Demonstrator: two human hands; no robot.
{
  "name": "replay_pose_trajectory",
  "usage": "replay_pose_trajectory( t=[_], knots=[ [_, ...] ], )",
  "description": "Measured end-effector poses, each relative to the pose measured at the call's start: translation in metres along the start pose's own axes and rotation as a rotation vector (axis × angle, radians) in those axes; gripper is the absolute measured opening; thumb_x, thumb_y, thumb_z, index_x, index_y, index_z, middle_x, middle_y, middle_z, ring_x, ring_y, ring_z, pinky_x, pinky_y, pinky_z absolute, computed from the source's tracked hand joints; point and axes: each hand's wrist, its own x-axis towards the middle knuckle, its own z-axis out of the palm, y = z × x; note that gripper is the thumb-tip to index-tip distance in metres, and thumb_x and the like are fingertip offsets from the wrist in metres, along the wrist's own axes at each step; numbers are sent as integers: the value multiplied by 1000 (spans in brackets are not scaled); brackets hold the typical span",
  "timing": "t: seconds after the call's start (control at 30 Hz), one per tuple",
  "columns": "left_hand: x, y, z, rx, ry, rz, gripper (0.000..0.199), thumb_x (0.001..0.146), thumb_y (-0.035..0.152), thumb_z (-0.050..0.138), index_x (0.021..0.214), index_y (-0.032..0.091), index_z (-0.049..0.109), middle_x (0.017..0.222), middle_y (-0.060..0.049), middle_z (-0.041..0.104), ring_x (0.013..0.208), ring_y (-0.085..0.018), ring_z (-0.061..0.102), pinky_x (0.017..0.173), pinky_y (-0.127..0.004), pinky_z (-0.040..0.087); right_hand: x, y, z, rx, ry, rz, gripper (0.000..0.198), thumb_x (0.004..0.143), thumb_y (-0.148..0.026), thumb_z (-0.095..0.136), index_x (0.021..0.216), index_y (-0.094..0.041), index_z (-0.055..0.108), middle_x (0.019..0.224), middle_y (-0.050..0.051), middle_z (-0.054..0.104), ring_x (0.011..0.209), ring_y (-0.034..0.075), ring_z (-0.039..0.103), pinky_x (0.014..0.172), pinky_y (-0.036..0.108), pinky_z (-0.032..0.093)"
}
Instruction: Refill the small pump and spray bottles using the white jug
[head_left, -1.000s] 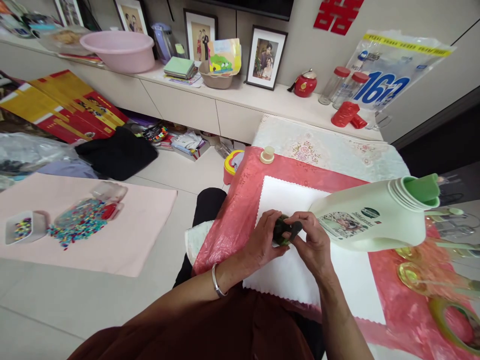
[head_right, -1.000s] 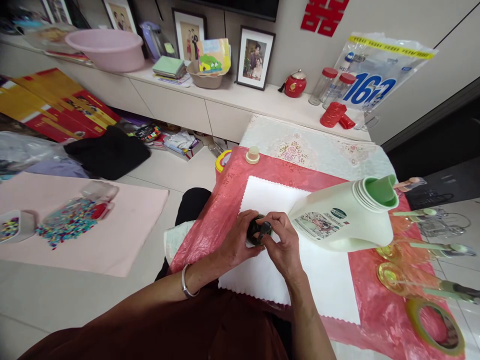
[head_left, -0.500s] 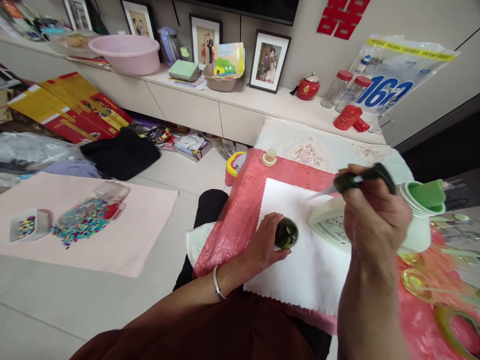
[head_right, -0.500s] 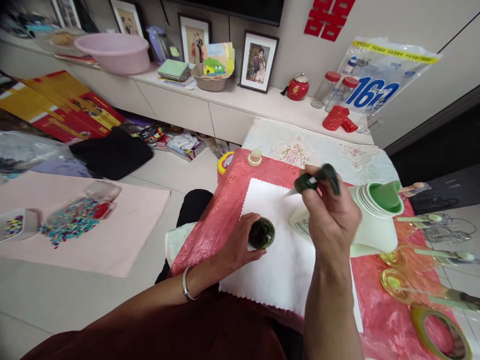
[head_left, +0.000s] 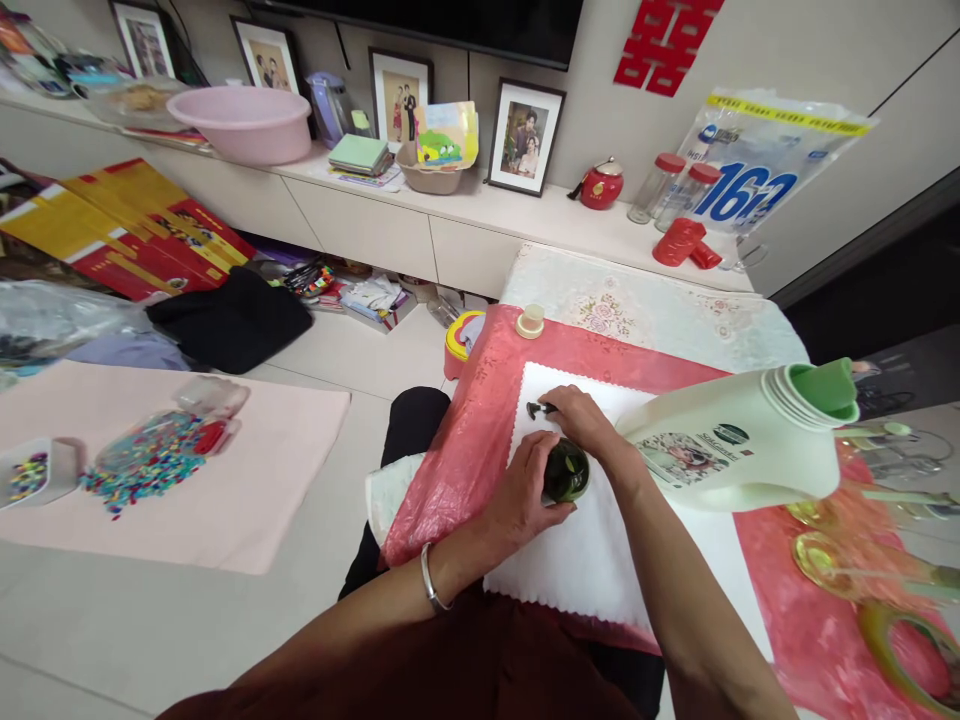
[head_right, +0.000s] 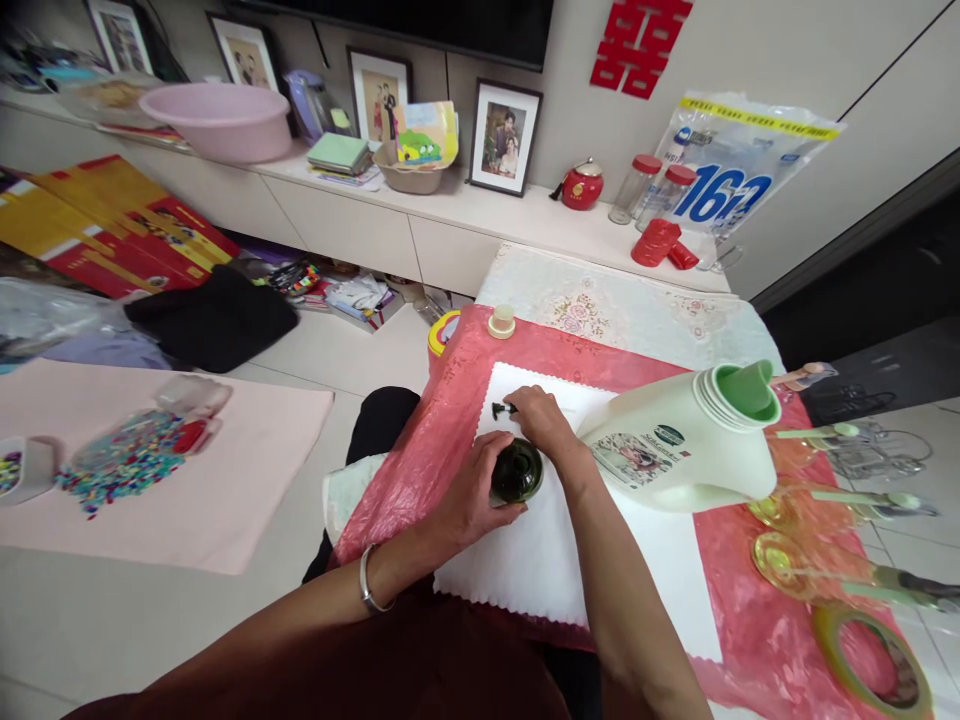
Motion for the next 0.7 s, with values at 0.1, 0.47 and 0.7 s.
replay_pose_trajectory(
  t=[0.1,0.47,0.7],
  knots=[
    [-1,-1,1,8,5,-20,95,65,16,85,143,24,33,143,-16,46,136,-37,48,113,-61,44,-25,-18,-21,14,236,-37,20,94,-16,62,113,-15,68,116,8,64,110,19,60,97,34,52],
    [0,1,-4,24,-17,-9,93,66,16,83,144,25,33,144,-16,46,137,-37,48,113,-61,44,-177,-5,-112,88,1571,259,40,66,-25,78,105,-18,79,95,11,69,84,26,68,78,44,56],
    [0,4,-3,76,-6,5,92,67,14,82,143,24,31,141,-16,48,136,-37,50,112,-62,45,-208,46,-81,667,1133,601,64,60,-36,84,121,-20,72,118,11,66,110,27,64,111,50,45]
  ],
)
